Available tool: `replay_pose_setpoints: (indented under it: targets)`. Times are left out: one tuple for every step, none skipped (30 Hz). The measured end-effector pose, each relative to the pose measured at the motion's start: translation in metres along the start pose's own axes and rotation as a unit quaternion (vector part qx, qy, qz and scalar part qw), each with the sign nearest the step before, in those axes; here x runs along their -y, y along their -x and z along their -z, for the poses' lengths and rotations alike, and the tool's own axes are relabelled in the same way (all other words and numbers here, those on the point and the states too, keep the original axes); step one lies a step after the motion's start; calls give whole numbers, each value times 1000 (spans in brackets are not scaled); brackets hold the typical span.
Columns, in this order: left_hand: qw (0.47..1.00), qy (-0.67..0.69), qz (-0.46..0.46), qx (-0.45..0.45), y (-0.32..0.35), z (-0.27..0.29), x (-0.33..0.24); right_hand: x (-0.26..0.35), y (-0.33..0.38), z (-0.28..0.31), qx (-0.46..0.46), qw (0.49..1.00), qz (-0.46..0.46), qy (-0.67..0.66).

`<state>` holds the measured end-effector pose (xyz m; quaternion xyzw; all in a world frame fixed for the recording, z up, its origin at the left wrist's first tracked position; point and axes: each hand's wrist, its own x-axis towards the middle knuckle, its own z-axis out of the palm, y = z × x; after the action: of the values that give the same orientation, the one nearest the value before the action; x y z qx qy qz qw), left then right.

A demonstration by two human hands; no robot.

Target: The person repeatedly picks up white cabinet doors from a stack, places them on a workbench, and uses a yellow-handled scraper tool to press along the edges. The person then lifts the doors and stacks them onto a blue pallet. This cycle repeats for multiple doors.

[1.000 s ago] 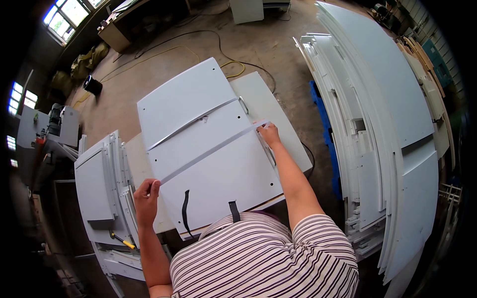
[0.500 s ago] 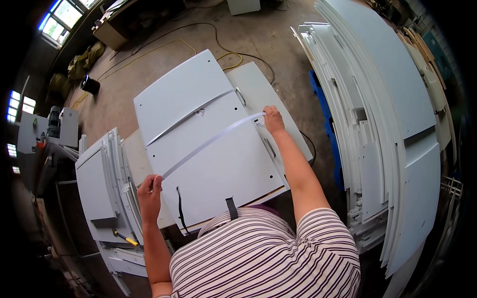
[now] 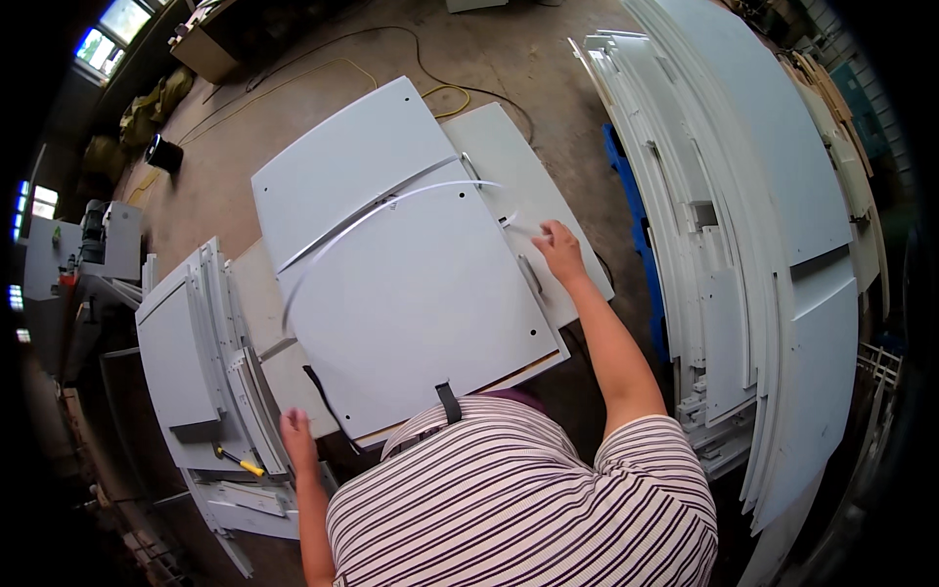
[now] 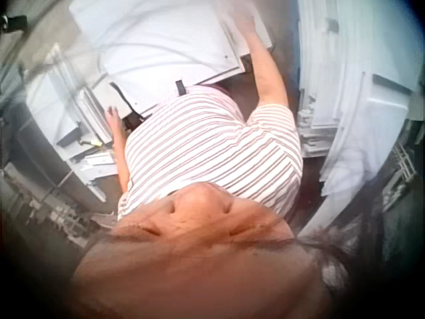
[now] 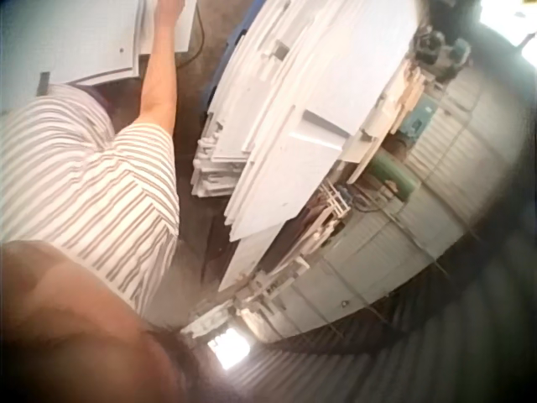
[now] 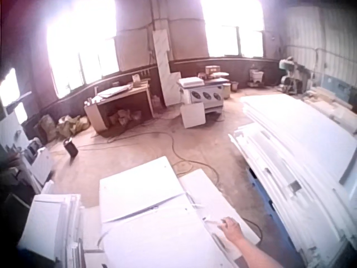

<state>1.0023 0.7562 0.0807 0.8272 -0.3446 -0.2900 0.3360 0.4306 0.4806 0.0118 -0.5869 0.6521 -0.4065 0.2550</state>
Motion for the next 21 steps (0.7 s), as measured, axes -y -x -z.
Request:
replay_pose_setpoints:
  targets:
    - [999,-34,18,27,1,-4,53,-5,13,12,-5,999,15,30]
    - [992,-102,26,71,21,-21,43,-16,29,27,1,999,-6,42]
    - [979,-165,29,120,34,-26,60,-19,46,37,13,999,-22,45]
    - [967,-113,88,211,39,-33,77,-19,62,45,9,998,-25,60]
    - [958,-213,84,175,51,-43,83,-19,77,52,4,997,-27,77]
    - [952,-255,83,150,54,-47,115,-17,91,56,12,995,-39,90]
    - [947,-261,110,155,52,-50,111,-17,105,59,16,993,-53,108]
    - [941,-267,138,159,51,-51,105,-12,118,59,19,990,-57,126]
    - [940,-235,151,197,43,-46,112,-7,128,60,22,987,-62,144]
    - [936,-203,161,236,33,-38,119,-4,138,58,38,982,-67,175]
    - [930,-171,172,275,22,-33,124,-3,146,55,51,974,-74,207]
    - [923,-136,184,310,15,-30,129,-1,152,52,63,966,-82,238]
    - [915,-104,195,338,6,-31,127,0,155,49,92,960,-121,236]
    - [909,-76,205,355,2,-32,125,3,158,44,120,951,-161,233]
    - [905,-52,212,365,0,-35,119,4,159,40,146,941,-202,227]
    - [901,-33,215,375,-6,-41,112,5,161,38,154,943,-218,198]
    - [900,-16,217,378,-6,-44,106,5,164,34,159,944,-235,168]
    - [900,-1,213,381,-10,-50,102,-11,170,24,133,951,-233,155]
    - [903,22,209,376,-13,-59,99,-12,168,15,142,945,-239,173]
    - [907,45,212,362,-15,-70,91,-6,163,9,145,940,-245,189]
    - [909,69,219,349,-16,-83,75,-14,160,4,160,938,-247,184]
